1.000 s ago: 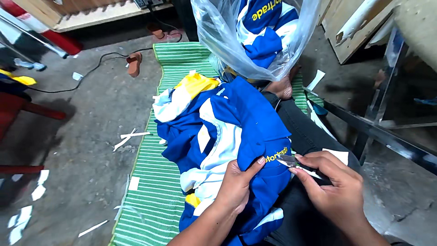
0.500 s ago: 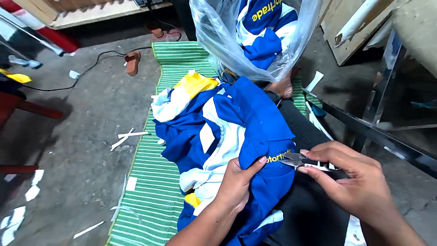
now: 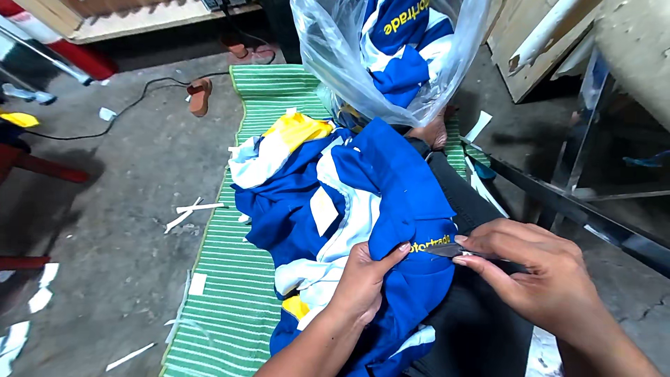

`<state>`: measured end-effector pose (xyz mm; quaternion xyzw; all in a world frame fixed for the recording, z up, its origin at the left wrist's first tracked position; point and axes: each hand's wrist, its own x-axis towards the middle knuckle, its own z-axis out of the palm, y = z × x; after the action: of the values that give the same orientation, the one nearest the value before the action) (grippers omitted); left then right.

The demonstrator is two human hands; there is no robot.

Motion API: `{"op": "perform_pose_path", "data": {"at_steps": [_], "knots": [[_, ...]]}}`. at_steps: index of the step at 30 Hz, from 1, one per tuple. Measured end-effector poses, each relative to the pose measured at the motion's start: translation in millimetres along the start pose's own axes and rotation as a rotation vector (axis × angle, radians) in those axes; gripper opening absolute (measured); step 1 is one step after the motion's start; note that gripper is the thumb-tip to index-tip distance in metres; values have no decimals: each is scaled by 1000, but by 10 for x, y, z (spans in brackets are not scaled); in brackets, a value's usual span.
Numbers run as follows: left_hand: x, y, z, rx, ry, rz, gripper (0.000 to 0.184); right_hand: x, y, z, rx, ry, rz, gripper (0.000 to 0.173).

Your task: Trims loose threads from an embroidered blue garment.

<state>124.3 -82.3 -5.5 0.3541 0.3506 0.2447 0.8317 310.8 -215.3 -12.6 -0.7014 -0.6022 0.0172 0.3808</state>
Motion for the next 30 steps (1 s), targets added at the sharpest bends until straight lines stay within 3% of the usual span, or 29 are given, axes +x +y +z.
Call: {"op": "perform_pose_path", "data": {"at_steps": [7,12,25,30], "knots": [[8,1,29,-57,8,-14,11,-17,-8,-5,66,69,57,29],[12,-34,52,-79,15,16,11,-128,-148,61,-84,183,89,29],[18,-75,64,-62,19,38,11,-175,-174,89,-152,188,107,29],[22,-59,55,-86,22,1,11,-165,-89,192,17,220,121,28]]}}
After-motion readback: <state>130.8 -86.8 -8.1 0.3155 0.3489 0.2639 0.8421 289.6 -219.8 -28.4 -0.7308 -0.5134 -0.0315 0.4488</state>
